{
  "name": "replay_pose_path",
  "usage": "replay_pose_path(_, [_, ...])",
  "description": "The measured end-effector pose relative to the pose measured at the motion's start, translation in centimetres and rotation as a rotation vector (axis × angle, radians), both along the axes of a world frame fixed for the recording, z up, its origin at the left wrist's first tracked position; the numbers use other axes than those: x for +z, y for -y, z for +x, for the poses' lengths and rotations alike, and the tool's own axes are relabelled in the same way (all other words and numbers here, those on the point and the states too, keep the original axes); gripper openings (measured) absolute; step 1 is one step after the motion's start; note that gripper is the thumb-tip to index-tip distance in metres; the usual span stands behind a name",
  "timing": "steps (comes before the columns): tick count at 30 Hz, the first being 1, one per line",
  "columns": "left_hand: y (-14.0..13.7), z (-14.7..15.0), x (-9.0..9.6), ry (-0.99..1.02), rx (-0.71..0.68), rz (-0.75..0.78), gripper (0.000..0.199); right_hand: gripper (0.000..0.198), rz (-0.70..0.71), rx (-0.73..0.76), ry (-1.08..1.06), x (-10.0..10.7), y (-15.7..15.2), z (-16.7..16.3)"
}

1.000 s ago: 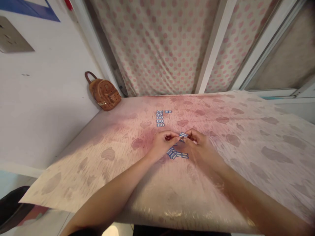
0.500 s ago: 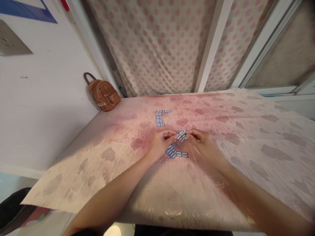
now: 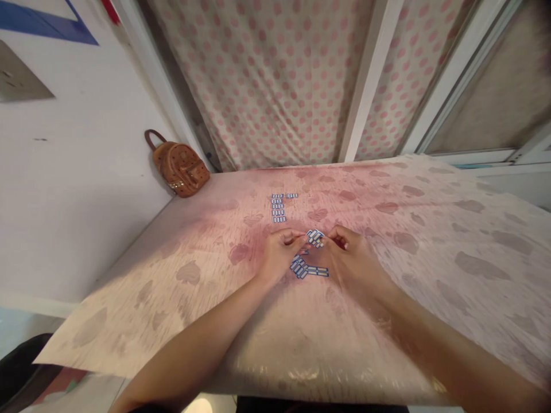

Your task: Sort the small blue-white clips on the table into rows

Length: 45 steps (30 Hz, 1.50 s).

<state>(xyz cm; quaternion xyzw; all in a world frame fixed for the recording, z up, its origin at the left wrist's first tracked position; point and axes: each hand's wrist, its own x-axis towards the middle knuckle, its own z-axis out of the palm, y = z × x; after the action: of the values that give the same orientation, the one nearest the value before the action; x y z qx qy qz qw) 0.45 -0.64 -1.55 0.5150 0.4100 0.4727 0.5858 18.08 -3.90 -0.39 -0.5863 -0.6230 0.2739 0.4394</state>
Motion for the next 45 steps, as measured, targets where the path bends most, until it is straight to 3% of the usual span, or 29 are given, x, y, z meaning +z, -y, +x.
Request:
replay_pose_path(7, [0.2, 0.1, 0.1, -0.007, -0.008, 0.003, 0.024, 0.022, 0.102, 0.021, 0.017, 0.5, 0.0, -0.4])
replay_pose_path(21, [0.7, 0.1, 0.7, -0.007, -0.013, -0.013, 0.020, 0.019, 0.004, 0.067, -0.095, 0.4, 0.1, -0.6])
replay_pose_path(30, [0.8, 0.2, 0.7, 0.041, -0.032, -0.066, 0.028, 0.015, 0.139, 0.084, -0.165, -1.2, -0.7, -0.2])
replay_pose_path(38, [0.7, 0.2, 0.9, 0.080, -0.010, -0.113, 0.030, 0.036, 0.173, 0.145, 0.019, -0.1, -0.2, -0.3])
replay_pose_path(45, [0.7, 0.1, 1.0, 0.095, 0.015, -0.147, 0.024, 0.026, 0.251, 0.188, 0.145, 0.3, 0.2, -0.3])
